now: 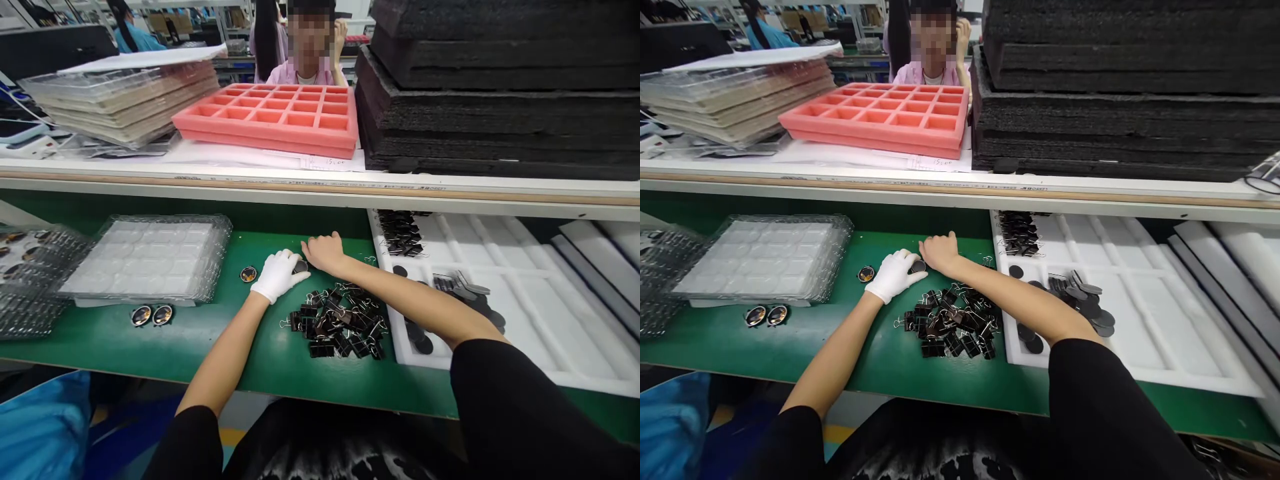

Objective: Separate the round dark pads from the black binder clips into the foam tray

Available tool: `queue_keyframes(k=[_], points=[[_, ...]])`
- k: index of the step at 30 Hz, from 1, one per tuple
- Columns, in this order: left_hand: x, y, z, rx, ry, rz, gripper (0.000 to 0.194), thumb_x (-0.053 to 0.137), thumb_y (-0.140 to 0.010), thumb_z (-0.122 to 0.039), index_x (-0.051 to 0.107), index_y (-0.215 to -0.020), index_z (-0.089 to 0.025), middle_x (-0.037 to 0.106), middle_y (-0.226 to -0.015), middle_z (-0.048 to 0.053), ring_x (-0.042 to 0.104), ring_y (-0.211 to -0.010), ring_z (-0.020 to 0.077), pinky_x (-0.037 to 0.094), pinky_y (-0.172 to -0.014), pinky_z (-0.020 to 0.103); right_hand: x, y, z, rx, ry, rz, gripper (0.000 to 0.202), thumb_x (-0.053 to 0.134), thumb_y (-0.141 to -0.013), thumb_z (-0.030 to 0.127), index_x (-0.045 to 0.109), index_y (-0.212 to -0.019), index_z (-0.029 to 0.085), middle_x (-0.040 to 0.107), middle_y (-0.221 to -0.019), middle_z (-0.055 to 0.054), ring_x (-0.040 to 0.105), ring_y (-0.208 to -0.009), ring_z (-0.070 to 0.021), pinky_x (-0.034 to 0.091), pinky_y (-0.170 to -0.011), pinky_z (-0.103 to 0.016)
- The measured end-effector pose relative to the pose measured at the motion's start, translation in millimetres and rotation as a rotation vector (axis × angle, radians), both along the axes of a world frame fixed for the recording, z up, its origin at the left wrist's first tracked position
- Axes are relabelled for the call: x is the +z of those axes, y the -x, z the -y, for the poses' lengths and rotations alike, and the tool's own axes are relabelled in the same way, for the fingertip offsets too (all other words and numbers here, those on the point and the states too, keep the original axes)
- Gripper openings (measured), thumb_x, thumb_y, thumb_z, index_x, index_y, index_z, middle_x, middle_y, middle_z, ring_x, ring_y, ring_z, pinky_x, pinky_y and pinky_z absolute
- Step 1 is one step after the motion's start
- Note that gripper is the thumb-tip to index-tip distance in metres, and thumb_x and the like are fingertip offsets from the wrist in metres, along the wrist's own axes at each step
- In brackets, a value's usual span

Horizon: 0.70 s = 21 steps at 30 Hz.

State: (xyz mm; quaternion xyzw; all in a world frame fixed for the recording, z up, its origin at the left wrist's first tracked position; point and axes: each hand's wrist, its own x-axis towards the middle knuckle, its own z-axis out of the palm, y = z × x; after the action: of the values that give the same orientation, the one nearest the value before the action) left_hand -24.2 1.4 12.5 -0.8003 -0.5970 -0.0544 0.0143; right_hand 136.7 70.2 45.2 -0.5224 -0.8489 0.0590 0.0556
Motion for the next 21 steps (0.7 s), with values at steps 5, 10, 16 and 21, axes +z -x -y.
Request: queue_keyframes(k=[5,10,16,21], points=[[3.1,7.8,-0.6,-0.057,0.062,0.054,0.055,0.067,-0.091,-0.062,0.063,-0.133,-0.026,0.064,-0.126,0.011,0.061,-0.113,0.0314,0.047,-0.09,0.041,-8.6,-13.1,3.2,0.183,0.039,0.051,0.045,0.041,-0.109,0.041,0.075,-0.102,0.014,0.078,-0.105,-0.023,0.073,-0.101,-0.034,0.043,-0.101,-0.047],[3.2,11.2,-3.5,-0.113,0.068,0.029,0.046,0.065,-0.095,-0.057,0.067,-0.123,-0.022,0.065,-0.122,0.013,0.062,-0.113,0.0323,0.046,-0.093,0.043,3.0,-10.9,-7.1,0.028,0.064,-0.108,0.061,0.027,-0.108,0.06,0.069,-0.11,0.016,0.072,-0.117,-0.022,0.064,-0.115,-0.0379,0.042,-0.104,-0.056],[0.8,8.4,-3.3,-0.123,0.073,-0.003,0.047,0.063,-0.096,-0.058,0.067,-0.121,-0.018,0.066,-0.117,0.014,0.062,-0.113,0.0323,0.045,-0.092,0.042,-10.2,4.1,-7.3,-0.21,0.147,-0.299,0.053,0.021,-0.109,0.05,0.059,-0.126,0.018,0.053,-0.145,-0.023,0.042,-0.14,-0.0399,0.03,-0.113,-0.064],[-2.7,8.1,-0.4,-0.122,0.074,-0.007,0.048,0.061,-0.097,-0.059,0.066,-0.122,-0.018,0.065,-0.117,0.013,0.062,-0.11,0.0315,0.042,-0.091,0.041,-34.9,-0.7,-10.1,-0.219,0.101,-0.379,0.049,0.019,-0.11,0.046,0.057,-0.125,0.02,0.045,-0.153,-0.02,0.031,-0.147,-0.0343,0.026,-0.118,-0.061]])
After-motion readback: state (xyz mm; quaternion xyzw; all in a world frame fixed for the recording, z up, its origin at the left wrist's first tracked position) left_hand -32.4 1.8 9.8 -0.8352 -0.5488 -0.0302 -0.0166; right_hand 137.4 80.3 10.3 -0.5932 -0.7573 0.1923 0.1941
